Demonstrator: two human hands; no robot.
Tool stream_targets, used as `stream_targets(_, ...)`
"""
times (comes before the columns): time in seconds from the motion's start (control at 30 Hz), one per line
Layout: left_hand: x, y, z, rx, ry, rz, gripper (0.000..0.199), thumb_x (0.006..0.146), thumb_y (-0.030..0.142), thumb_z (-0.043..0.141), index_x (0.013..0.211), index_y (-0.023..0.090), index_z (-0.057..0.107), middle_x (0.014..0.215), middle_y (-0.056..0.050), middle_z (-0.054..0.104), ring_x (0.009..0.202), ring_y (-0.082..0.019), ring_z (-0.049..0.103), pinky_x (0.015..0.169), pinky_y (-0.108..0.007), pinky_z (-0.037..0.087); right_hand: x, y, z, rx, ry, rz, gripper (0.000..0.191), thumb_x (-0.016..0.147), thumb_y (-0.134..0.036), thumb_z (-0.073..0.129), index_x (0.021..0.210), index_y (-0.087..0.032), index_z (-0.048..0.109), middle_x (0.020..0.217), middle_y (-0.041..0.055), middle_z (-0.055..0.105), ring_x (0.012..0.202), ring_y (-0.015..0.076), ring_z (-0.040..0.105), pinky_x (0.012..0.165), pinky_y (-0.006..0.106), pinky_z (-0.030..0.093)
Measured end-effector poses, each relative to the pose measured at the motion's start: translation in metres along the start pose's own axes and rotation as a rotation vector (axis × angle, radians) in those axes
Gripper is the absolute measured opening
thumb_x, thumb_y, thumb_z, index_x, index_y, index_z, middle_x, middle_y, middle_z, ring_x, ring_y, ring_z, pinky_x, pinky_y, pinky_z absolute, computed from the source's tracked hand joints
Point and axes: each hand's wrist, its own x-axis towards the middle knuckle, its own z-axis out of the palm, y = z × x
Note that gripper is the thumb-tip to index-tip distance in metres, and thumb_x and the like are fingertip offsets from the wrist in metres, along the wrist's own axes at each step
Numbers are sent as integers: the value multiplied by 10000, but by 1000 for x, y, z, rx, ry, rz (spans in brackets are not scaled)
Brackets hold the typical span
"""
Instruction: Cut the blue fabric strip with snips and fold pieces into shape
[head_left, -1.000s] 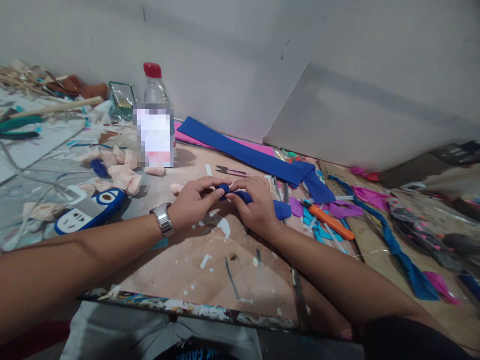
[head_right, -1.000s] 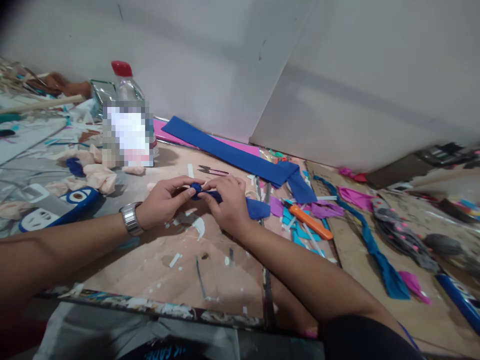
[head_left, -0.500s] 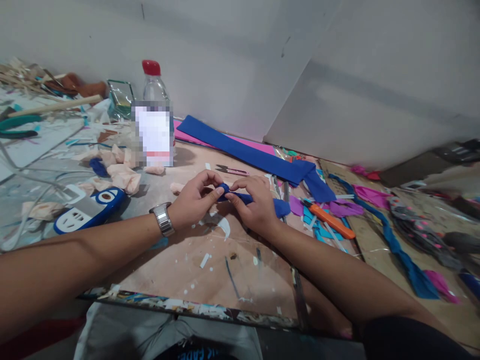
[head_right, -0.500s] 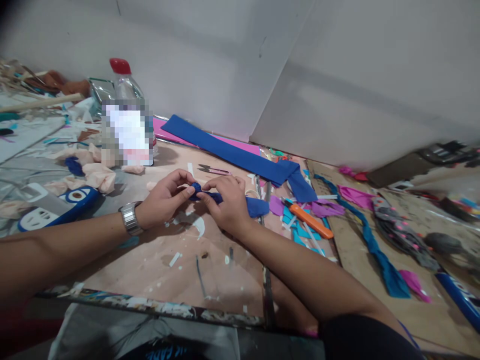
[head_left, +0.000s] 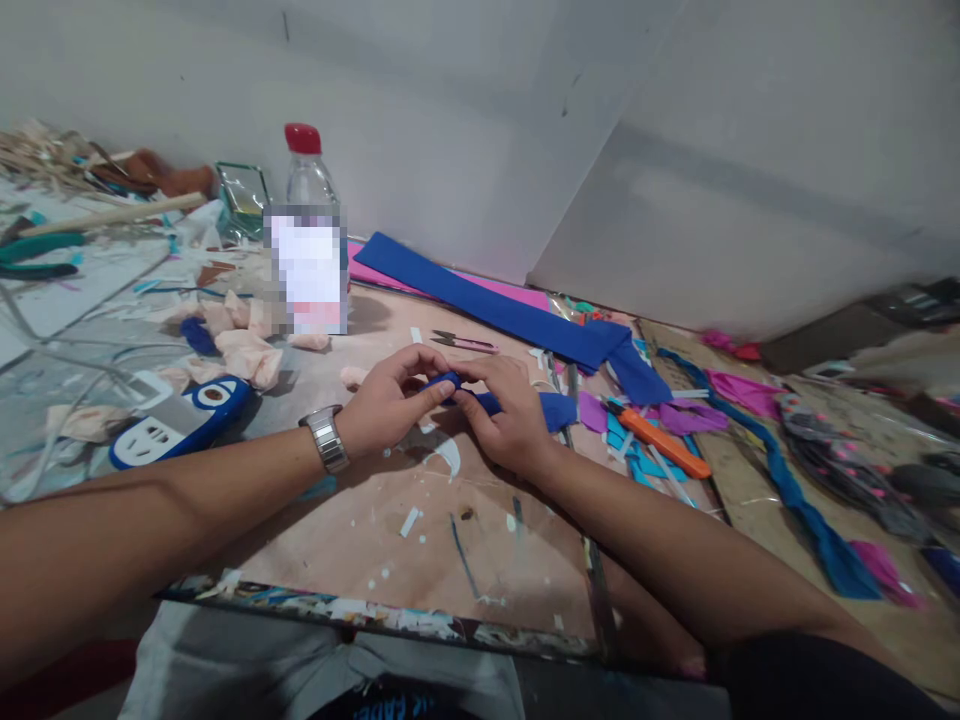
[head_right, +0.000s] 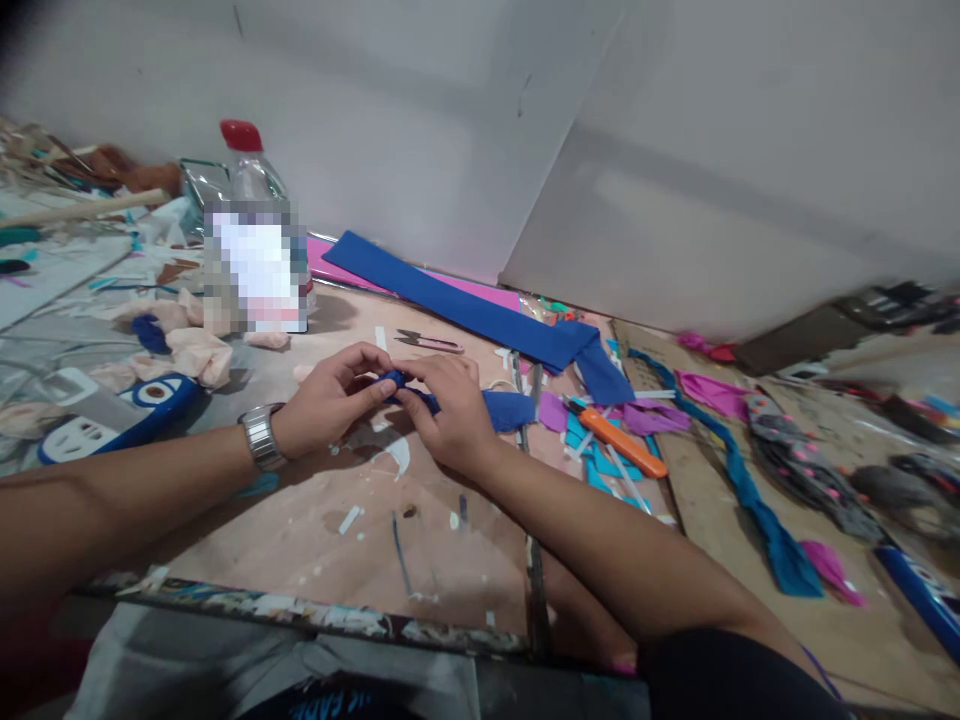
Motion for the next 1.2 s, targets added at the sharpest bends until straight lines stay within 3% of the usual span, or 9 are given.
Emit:
stream_targets(0.23, 0, 2, 1, -102, 9, -35, 277, 869, 335, 774, 990, 215, 555, 886, 6, 646, 727, -103, 624, 595, -202, 485, -2, 0, 1, 11, 25, 9, 156, 1009, -284, 588, 1154, -234, 617, 1079, 72, 732, 981, 251, 670, 945, 458, 446)
stream_targets(0.43, -1, 5, -1, -251, -22, -229, 147, 966, 360, 601, 1011, 220, 601, 632, 58, 552, 418, -68, 433, 409, -203, 352, -3, 2, 1, 25, 108, 43, 164, 1036, -347, 539, 1154, -241, 583, 1057, 67, 706, 983, 253, 655, 947, 456, 454)
stream_targets(0.67, -1, 1, 1, -87, -6, -102, 246, 888, 378, 745, 1024, 189, 666, 842, -12, 681, 560, -69, 535, 477, -193, 418, -2, 2, 1, 11, 129, 75, 239, 1054, -446, 489, 1153, -248, 581, 1052, 72, 701, 986, 257, 655, 940, 457, 470)
stream_targets(0.97, -1, 3, 2, -59, 41, -170, 305, 912, 487, 714, 951, 200, 618, 639, 31, 601, 443, -69, 459, 415, -200, 381, -3, 2, 2, 9, 135, 67, 222, 1051, -425, 496, 1161, -253, 582, 1068, 69, 700, 996, 255, 657, 953, 461, 470)
stream_targets(1.2, 0, 1, 1, -113, 121, -146, 308, 937, 492, 664, 883, 207, 559, 710, 30, 588, 484, -68, 480, 414, -176, 373, -4, 3, 1, -62, 160, 103, 232, 1031, -448, 533, 1130, -250, 602, 1066, 72, 710, 1018, 269, 651, 981, 473, 439)
